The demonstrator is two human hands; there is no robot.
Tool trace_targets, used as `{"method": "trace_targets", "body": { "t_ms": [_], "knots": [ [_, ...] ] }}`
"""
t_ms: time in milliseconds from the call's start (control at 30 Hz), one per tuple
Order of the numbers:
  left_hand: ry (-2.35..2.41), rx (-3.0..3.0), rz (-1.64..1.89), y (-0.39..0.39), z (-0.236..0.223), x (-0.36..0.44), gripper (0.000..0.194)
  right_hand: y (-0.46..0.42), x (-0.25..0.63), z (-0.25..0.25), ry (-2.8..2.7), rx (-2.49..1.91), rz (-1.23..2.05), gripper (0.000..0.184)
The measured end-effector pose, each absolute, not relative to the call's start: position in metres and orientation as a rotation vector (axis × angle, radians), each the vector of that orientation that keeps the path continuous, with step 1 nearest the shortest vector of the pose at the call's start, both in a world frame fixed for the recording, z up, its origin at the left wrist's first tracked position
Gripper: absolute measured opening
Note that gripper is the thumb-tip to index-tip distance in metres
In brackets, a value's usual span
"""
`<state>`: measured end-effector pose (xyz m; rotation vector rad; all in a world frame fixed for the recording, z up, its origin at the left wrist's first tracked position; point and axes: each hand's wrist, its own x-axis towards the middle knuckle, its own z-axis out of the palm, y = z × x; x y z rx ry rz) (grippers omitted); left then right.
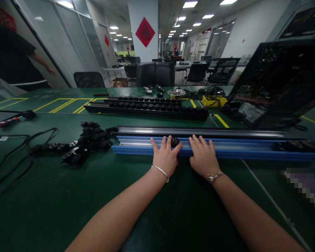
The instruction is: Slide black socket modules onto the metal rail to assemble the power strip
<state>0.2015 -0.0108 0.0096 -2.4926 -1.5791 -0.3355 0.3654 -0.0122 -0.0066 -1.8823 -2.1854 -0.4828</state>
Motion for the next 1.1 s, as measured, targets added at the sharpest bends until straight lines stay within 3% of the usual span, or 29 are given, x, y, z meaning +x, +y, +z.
{"method": "trace_targets", "body": {
  "t_ms": [1100],
  "knots": [
    [-1.616, -2.444, -0.269, -0.009, 0.012, 0.161, 0.059, -0.013, 0.363, -0.001, -2.200, -1.998, -0.379, 0.066]
  ]
}}
